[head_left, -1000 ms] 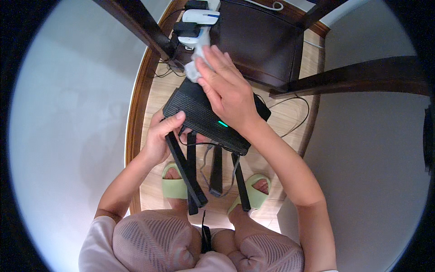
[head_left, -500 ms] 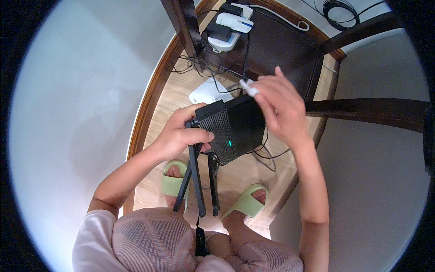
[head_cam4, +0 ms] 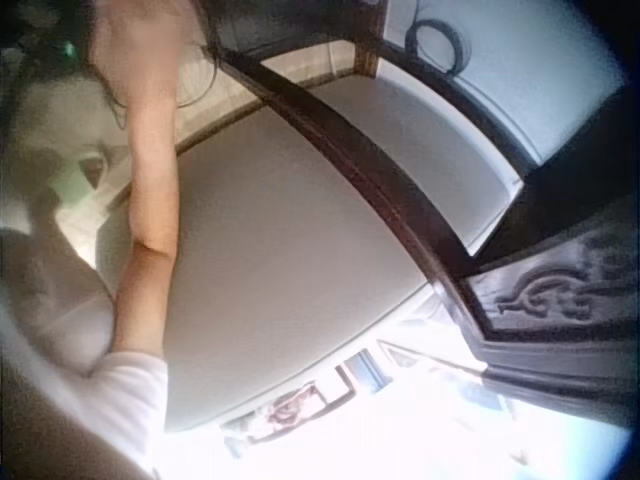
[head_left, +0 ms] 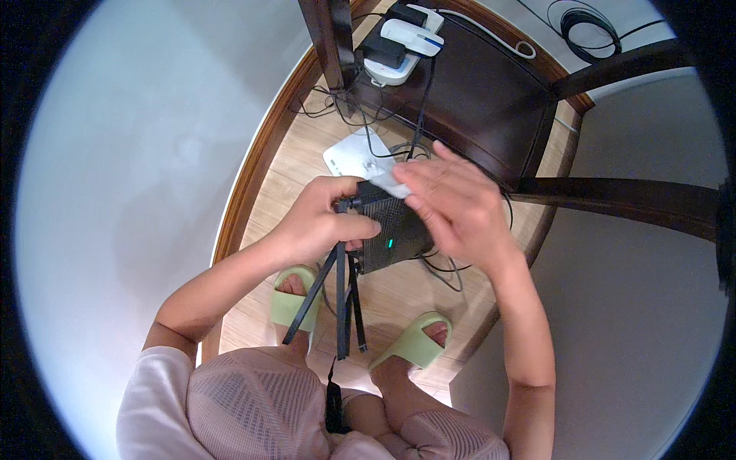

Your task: The person cleans a router and a power strip by hand using a cloth, wiping the surfaces, antennas, and power cables.

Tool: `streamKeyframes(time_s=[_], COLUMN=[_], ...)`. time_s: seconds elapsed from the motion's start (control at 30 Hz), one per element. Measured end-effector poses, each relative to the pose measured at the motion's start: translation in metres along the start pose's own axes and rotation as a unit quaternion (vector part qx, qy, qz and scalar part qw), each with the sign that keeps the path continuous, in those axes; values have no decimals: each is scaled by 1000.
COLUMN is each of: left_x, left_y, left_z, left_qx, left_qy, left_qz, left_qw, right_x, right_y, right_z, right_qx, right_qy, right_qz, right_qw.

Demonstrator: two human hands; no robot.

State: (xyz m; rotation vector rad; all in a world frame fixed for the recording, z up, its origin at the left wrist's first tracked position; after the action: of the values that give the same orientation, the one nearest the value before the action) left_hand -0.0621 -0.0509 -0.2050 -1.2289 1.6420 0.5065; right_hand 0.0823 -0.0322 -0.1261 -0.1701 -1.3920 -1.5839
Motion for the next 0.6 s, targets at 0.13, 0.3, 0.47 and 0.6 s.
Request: streamKeyframes(time_s=[0.13, 0.3, 0.47, 0.6], left_x=[7, -6, -12, -22], left_y=[1, -4, -9, 4], left_z=[1, 4, 14, 22], left_qx=[11, 24, 107, 119], left_qy=[8, -24, -36, -91], left_qz=[19, 13, -120, -114], left_qw=[1000, 999, 986, 982], right_x=[30, 16, -29, -77], right_y=[-15, -17, 5, 32], right_z=[9, 18, 10, -5], right_qx=[-25, 70, 20, -93], right_qy=[36, -19, -110, -219], right_qz=[6, 26, 25, 146], right_qw=[999, 997, 993, 960])
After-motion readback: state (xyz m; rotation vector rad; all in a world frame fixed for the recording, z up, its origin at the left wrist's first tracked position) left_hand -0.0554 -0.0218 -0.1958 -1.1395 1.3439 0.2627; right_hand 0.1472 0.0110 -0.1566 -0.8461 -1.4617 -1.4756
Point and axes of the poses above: each hand's wrist, its own z-axis towards the middle knuckle, its own y-axis out of the back of the hand, x = y × z, the point moved 9 cm from there along z, towards the middle knuckle, and after that the axes turned 7 degrees about -y, right-handed, at the moved point
